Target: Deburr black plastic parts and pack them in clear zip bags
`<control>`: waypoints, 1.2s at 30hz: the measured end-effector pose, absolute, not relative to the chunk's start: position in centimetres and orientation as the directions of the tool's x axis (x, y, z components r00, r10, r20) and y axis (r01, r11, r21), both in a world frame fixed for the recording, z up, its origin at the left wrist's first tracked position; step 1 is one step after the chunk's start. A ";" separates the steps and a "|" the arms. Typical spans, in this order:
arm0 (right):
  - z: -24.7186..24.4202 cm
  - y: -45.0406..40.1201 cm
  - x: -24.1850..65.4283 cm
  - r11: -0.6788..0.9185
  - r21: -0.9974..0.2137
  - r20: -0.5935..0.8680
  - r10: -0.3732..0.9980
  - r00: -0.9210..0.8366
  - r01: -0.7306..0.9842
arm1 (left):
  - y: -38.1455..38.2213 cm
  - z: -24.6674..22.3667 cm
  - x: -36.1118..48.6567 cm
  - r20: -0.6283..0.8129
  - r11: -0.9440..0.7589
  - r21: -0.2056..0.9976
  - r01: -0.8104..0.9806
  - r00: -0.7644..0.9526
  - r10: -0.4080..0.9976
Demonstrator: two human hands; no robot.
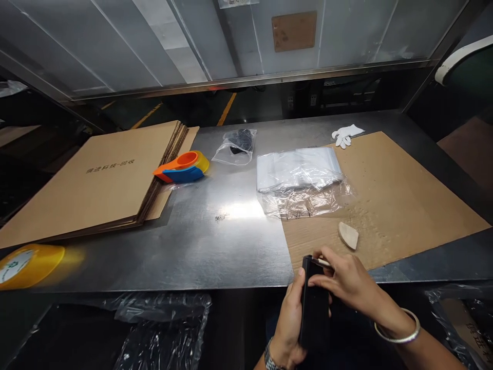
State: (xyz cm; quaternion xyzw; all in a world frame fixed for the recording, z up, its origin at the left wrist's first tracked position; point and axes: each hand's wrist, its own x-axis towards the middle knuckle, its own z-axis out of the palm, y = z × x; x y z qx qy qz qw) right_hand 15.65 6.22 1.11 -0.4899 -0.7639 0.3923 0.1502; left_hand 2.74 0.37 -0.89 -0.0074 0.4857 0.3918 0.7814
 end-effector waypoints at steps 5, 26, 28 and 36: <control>1.1 6.7 16.0 0.216 -0.808 -0.121 0.850 -0.513 0.548 | 0.2 -1.2 2.6 -0.751 0.708 0.413 -0.572 0.226 0.620; 0.7 7.6 15.8 0.128 -0.900 -0.095 0.874 -0.476 0.417 | 0.2 -1.2 2.5 -0.779 0.758 0.349 -0.551 0.280 0.562; 0.3 7.6 15.7 0.062 -0.906 -0.112 0.919 -0.379 0.418 | 0.3 -0.9 2.3 -0.763 0.729 0.349 -0.589 0.273 0.586; -0.5 4.3 15.7 -0.176 -0.915 -0.316 0.871 -0.376 0.362 | 0.3 -1.4 1.8 -0.733 0.540 0.389 -0.746 0.104 0.672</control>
